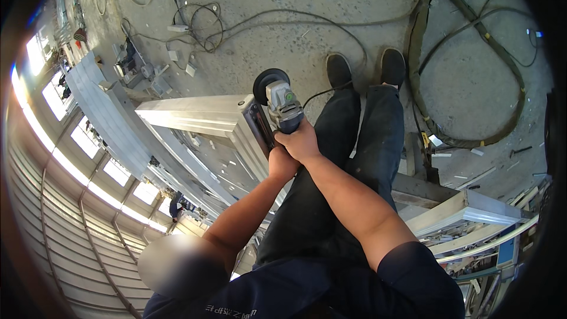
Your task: The person uses an angle grinder to smooth the edges and corners of a large white metal frame. They reposition the frame several times to access different sides and continue grinding along the edges.
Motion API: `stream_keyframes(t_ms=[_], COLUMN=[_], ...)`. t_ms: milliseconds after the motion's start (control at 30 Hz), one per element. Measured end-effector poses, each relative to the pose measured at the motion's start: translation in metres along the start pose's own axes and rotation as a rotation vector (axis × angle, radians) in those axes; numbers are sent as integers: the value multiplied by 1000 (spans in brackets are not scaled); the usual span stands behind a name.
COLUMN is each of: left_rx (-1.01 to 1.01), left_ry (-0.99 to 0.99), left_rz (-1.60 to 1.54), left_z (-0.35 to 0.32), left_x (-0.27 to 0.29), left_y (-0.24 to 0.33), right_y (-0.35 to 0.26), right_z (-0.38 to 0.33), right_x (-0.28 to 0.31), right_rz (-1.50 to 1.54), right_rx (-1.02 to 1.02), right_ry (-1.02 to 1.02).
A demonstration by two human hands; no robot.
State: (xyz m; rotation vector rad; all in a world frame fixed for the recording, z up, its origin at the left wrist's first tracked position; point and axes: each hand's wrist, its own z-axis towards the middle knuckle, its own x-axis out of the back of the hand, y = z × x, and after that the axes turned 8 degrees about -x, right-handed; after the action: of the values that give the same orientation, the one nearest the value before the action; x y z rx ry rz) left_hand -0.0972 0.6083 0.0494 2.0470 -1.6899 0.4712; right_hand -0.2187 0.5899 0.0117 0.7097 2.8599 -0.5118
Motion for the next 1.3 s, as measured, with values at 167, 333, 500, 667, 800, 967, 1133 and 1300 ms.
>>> stream_keyframes(t_ms=[167, 333, 500, 667, 800, 967, 1133, 1300], left_rx=[-108, -91, -38, -129, -137, -130, -161, -130], left_ry=[9, 25, 46, 108, 131, 133, 156, 98], left_rz=[-4, 11, -50, -133, -93, -147, -194, -157], left_z=[2, 4, 1, -3, -2, -4, -4, -5], left_x=[-10, -18, -12, -9, -15, -6, -9, -12], left_y=[-19, -29, -14, -7, -15, 2, -2, -11], right_y=[-2, 5, 1, -2, 1, -8, -3, -5], right_z=[-1, 0, -1, -6, -5, -9, -7, -12], right_x=[1, -3, -2, 1, -2, 0, -2, -1], right_rz=[13, 49, 11, 42, 52, -10, 28, 27], right_rx=[12, 58, 37, 90, 76, 58, 98, 118], right_ry=[-20, 10, 4, -74, -44, -1, -17, -48])
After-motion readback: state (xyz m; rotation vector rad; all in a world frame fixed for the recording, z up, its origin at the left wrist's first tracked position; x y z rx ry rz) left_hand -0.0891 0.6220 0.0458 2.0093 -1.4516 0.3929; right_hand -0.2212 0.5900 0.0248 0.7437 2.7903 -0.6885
